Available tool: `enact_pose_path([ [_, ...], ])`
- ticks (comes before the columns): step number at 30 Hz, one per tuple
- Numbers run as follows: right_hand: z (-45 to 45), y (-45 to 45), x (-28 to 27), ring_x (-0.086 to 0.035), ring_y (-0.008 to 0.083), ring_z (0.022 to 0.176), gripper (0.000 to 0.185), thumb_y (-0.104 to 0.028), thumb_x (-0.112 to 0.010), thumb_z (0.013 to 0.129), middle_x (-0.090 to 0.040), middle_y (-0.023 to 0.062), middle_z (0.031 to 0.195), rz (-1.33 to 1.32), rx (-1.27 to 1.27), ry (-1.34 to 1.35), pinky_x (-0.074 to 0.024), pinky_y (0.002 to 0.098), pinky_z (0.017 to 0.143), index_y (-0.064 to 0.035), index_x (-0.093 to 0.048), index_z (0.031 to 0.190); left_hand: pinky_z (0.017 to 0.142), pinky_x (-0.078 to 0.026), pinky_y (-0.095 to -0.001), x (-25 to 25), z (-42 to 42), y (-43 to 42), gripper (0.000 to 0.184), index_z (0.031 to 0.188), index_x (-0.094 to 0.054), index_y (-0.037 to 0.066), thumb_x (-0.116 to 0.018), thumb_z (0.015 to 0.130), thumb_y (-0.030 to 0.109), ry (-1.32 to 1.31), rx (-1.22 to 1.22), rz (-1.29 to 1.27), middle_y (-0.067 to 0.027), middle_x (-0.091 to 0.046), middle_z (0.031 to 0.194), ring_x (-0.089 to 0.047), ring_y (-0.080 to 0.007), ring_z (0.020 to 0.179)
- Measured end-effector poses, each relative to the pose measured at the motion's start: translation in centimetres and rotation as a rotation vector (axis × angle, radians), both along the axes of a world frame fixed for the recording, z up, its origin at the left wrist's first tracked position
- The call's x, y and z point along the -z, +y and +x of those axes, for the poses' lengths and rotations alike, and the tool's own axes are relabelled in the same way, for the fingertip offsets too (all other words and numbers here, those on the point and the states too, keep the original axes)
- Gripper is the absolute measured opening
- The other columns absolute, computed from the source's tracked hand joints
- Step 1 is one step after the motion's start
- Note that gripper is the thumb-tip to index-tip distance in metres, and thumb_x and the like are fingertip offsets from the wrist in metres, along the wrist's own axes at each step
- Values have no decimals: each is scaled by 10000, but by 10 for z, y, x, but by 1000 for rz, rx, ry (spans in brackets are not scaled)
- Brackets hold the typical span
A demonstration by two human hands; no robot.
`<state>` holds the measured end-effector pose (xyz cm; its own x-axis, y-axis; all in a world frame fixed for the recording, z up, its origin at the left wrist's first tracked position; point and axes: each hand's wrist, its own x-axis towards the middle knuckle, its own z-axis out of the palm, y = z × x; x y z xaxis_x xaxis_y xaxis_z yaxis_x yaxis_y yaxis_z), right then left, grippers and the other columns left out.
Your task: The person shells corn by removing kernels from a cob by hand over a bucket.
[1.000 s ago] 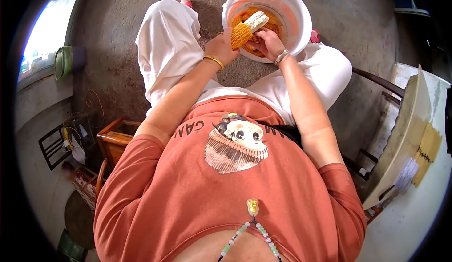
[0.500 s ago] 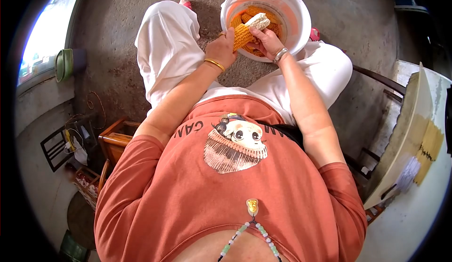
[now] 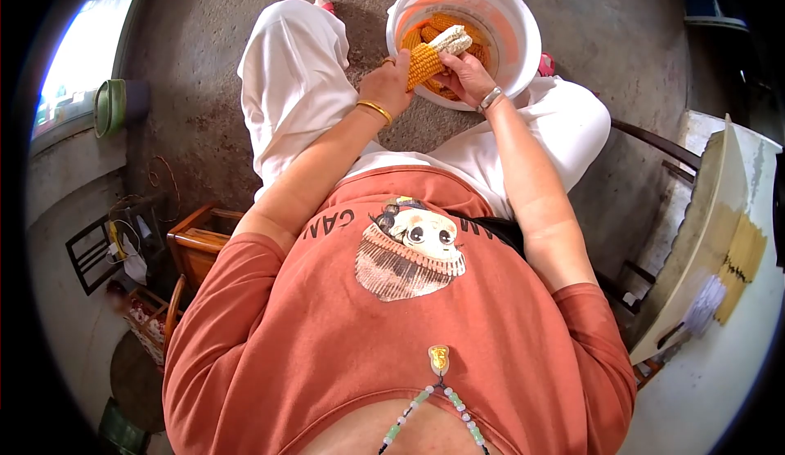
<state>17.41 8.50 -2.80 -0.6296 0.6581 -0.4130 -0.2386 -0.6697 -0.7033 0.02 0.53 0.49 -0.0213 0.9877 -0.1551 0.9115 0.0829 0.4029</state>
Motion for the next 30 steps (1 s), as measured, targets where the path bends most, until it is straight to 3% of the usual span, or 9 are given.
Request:
enact_pose_path([
  [12,-9,-6,-8,-571,199,1063,390,-267,-556,927,-561,84,1166,9,73,-204,-535,386,892,6,-481,1196,700,-520,-447,0,-1,-3,671,1244,-369,88,-736,690,187,15,22,28,-177,-596,970,-631,-361,834],
  [23,0,2,-3,-543,204,1109,382,-248,-539,939,-528,85,1209,68,-83,-62,-528,378,911,-15,-462,1232,751,-512,-455,-3,-2,2,676,1254,-363,79,-719,692,195,-23,-18,-60,-213,-613,995,-623,-380,878],
  [30,-1,1,-13,-551,199,1096,347,-201,-520,933,-538,84,1194,37,-33,-51,-533,373,897,-28,-469,1229,717,-514,-458,-3,-2,-2,642,1263,-389,100,-679,733,320,-84,-49,74,-193,-609,1022,-628,-368,871],
])
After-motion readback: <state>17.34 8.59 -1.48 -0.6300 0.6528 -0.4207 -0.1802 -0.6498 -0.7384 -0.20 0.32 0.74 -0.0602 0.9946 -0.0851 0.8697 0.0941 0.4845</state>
